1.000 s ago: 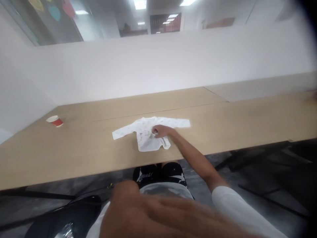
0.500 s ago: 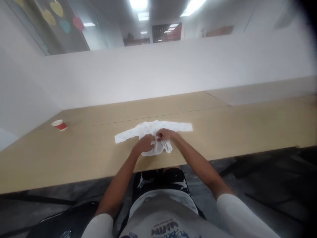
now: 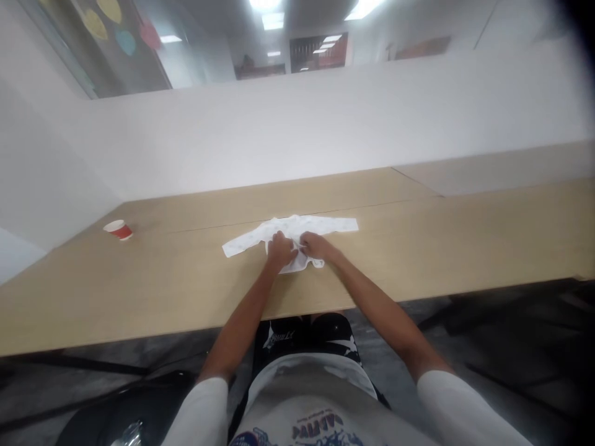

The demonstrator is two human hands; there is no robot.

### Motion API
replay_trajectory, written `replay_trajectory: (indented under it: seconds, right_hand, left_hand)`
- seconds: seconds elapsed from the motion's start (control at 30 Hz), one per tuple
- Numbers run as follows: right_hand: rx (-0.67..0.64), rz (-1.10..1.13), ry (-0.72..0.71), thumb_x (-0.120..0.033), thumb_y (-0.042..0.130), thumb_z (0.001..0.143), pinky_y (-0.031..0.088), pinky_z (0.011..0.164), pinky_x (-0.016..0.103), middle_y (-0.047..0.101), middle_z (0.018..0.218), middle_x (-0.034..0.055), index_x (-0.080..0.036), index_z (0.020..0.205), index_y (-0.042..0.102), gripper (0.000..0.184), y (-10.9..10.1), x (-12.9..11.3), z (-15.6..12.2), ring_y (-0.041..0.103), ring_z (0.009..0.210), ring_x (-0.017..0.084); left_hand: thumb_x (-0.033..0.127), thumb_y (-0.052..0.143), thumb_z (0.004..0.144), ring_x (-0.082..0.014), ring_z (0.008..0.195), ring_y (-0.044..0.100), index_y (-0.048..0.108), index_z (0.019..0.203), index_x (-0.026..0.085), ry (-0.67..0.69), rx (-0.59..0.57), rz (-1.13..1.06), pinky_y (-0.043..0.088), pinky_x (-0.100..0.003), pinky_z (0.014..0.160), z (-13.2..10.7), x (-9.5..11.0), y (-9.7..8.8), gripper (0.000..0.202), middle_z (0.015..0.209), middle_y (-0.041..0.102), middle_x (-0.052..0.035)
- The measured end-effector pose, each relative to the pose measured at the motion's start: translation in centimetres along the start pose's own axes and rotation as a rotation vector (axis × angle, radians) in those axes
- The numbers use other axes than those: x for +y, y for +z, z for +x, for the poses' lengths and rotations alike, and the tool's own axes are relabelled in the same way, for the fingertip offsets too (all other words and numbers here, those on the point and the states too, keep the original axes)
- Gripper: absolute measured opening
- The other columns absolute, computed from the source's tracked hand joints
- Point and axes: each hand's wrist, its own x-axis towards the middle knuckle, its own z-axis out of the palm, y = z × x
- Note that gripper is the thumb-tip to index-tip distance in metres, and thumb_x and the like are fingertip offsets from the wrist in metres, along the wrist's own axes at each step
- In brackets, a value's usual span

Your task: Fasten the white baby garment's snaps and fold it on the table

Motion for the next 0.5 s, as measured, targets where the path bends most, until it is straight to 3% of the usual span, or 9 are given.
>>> replay_trajectory:
  seconds: [0.2,0.37,0.43,0.5]
  right_hand:
    - [0.023,0.021,0.045,-0.006,0.061,0.08,0.028,0.067,0.023,0.054,0.086,0.0028,-0.01,0.075,0.054,0.01,0.1,0.2,0.0,0.043,0.075,0.013]
    - [0.063,0.057,0.076,-0.011,0.058,0.081,0.028,0.066,0.024,0.053,0.079,0.0026,-0.011,0.069,0.049,0.015,0.2,0.5,0.1,0.043,0.073,0.013]
    - [0.076,0.078,0.09,-0.011,0.057,0.081,0.028,0.065,0.024,0.053,0.076,0.0023,-0.012,0.068,0.048,0.016,0.2,0.5,0.1,0.044,0.071,0.013]
    - [0.086,0.099,0.096,-0.012,0.055,0.081,0.028,0.064,0.024,0.053,0.073,0.0018,-0.012,0.067,0.048,0.016,0.0,0.4,0.1,0.044,0.069,0.013]
  left_hand:
    - [0.017,0.057,0.091,-0.034,0.107,0.05,0.064,0.089,0.014,0.058,0.055,0.065,0.047,-0.046,0.084,0.1,-0.4,1.1,0.008,0.109,0.053,-0.0156]
    - [0.013,0.057,0.089,-0.0271,0.101,0.052,0.061,0.082,0.012,0.202,0.219,-0.248,0.044,-0.04,0.093,0.7,-1.6,0.1,0.008,0.099,0.054,-0.0129]
    - [0.018,0.058,0.089,-0.0245,0.098,0.053,0.062,0.083,0.014,0.341,0.179,-0.456,0.043,-0.037,0.094,0.6,-2.1,-0.7,0.009,0.098,0.056,-0.0101]
    - [0.022,0.058,0.087,-0.0226,0.094,0.056,0.064,0.08,0.016,0.455,0.018,-0.619,0.044,-0.033,0.088,0.2,-2.4,-1.3,0.01,0.097,0.058,-0.0072]
